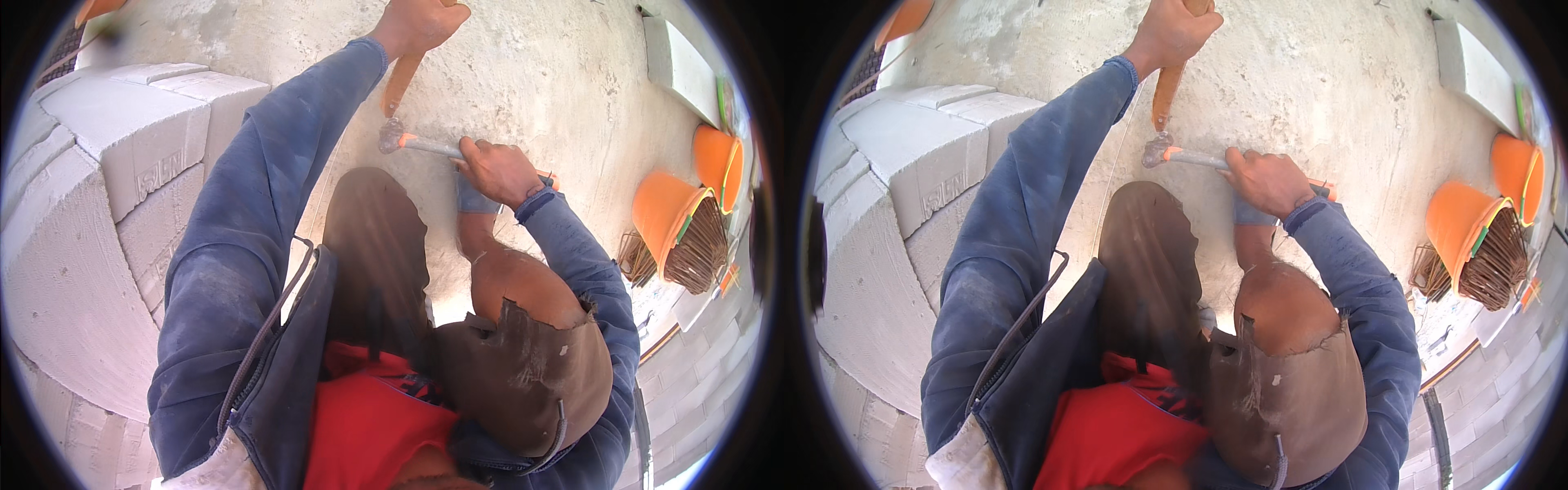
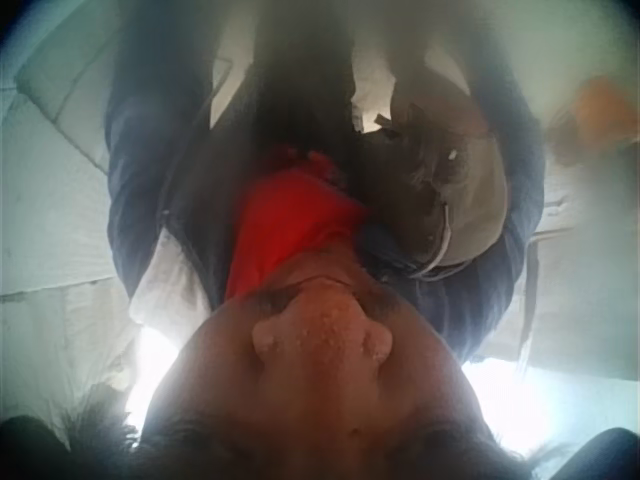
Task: The person secures wooden planks to a metal scaffolding structure using wire and pliers. They repeatedly wrap wire around the wood and metal, twist it tight, and trim excess wire. A spirit level is used to check alignment, and a hammer is used to drive nails into a wooden plank.
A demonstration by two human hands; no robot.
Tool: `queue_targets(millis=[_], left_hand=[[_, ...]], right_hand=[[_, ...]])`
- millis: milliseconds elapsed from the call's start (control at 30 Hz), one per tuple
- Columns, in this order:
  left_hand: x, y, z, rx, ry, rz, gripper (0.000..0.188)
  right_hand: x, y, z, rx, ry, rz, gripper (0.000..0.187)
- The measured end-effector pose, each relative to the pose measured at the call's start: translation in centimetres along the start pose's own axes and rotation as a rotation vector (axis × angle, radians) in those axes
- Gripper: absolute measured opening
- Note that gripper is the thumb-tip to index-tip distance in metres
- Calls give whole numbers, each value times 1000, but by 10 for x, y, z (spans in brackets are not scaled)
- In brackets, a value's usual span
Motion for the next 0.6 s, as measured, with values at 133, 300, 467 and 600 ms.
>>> queue_targets(millis=[133, 300, 467, 600], left_hand=[[-10, -2, 3, 42, -77, -34, 54], [-9, 1, 0, 38, -83, 25, 54], [-11, -2, 5, 40, -87, -2, 54], [-10, -1, 5, 33, -74, -8, 53]], right_hand=[[30, -17, 17, -228, -220, -17, 31], [1, 6, 5, -29, -19, 57, 29], [27, -10, 18, -255, -252, 17, 31], [-5, 9, 1, -40, 19, 91, 30]])
Point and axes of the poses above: each hand's wrist, its own z-axis away from the middle knuckle, its own y-axis out of the palm, x = y × z, the point moved 2 cm from there along -z, towards the middle knuckle, and after that the axes turned 10 degrees about z, right-handed, at the moved point
